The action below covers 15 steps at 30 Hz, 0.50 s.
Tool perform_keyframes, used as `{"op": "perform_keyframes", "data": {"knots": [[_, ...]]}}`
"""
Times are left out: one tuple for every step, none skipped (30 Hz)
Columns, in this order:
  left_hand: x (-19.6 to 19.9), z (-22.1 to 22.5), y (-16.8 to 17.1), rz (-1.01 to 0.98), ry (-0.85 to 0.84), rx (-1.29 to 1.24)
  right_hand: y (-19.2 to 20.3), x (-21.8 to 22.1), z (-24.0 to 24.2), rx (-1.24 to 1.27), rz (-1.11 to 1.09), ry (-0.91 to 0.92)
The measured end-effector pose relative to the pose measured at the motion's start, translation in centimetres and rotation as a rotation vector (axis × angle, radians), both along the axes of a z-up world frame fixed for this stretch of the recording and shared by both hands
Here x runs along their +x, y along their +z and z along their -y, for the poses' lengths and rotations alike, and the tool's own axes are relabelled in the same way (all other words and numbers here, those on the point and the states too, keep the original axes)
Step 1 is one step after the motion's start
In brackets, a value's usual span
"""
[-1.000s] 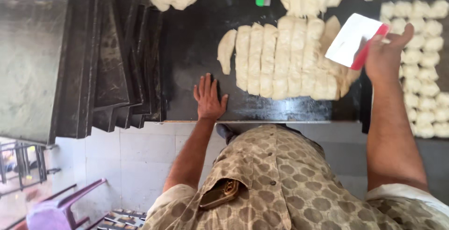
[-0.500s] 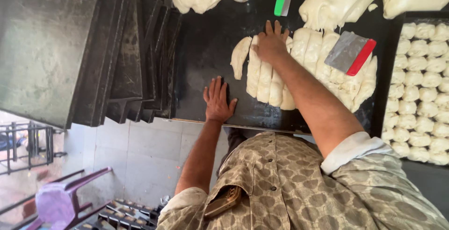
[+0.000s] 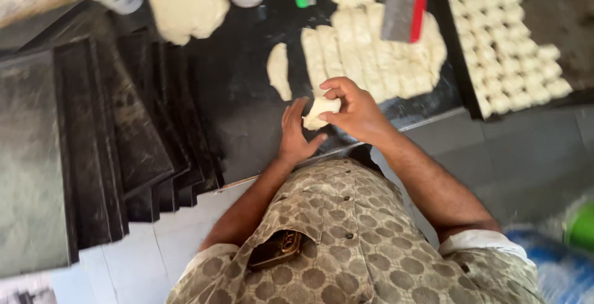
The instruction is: The person uses a bench scraper to cut portions of dough from a larger mass, then uses their hands to roll and pinch the small portions into rounded shapes, placing them onto a metal baking tray.
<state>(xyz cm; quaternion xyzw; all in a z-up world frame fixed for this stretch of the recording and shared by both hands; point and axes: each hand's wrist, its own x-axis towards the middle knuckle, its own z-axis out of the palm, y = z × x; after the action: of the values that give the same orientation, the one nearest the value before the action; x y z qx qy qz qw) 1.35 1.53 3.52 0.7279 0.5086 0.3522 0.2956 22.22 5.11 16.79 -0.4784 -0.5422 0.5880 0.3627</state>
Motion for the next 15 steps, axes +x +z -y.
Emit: {"op": "perform_keyframes", "data": {"knots": [[0.7, -0.9, 0.5, 0.046, -0.052, -0.108, -0.4, 0.9, 0.7, 0.062, -0.063, -0.054], [1.3, -1.8, 1.0, 0.091, -0.154, -0.211, -1.1, 1.9, 1.4, 0.127, -0.123, -0.107], [1.8, -2.5, 1.4, 0.132, -0.248, -0.318, -1.8, 3.3, 2.2, 0.191, -0.182, -0.152], [2.4, -3.0, 1.8, 0.170, -0.342, -0.426, -2.4, 5.1, 3.0, 0.155, -0.192, -0.250], [3.1, -3.4, 2.3, 0.266, -0.418, -0.543, -3.0, 7.2, 3.3, 0.118, -0.203, -0.332], [3.7, -3.9, 2.8, 0.361, -0.492, -0.661, -3.6, 9.2, 3.6, 0.082, -0.214, -0.415], [4.3, -4.0, 3.2, 0.461, -0.549, -0.783, -4.3, 11.1, 4.0, 0.032, -0.288, -0.459], [5.2, -4.1, 3.5, 0.399, -0.546, -0.819, -5.0, 13.1, 4.4, -0.017, -0.363, -0.504], [6.4, -4.5, 3.5, 0.336, -0.531, -0.845, -5.9, 14.9, 4.3, -0.062, -0.442, -0.535], [7.7, -5.0, 3.3, 0.273, -0.516, -0.870, -6.9, 16.3, 4.3, -0.073, -0.351, -0.575], [8.8, -5.4, 2.6, 0.168, -0.506, -0.868, -8.5, 16.7, 4.3, -0.088, -0.263, -0.613], [10.1, -5.9, 1.6, 0.064, -0.495, -0.867, -9.8, 17.2, 4.1, -0.102, -0.175, -0.651], [11.0, -6.0, 0.2, -0.044, -0.488, -0.867, -10.9, 17.4, 4.7, 0.049, 0.139, -0.646], [11.6, -5.8, -1.2, -0.154, -0.532, -0.745, -11.6, 17.3, 5.9, 0.202, 0.452, -0.626], [12.1, -5.7, -2.6, -0.261, -0.577, -0.622, -12.2, 17.1, 6.5, 0.355, 0.765, -0.592]]}}
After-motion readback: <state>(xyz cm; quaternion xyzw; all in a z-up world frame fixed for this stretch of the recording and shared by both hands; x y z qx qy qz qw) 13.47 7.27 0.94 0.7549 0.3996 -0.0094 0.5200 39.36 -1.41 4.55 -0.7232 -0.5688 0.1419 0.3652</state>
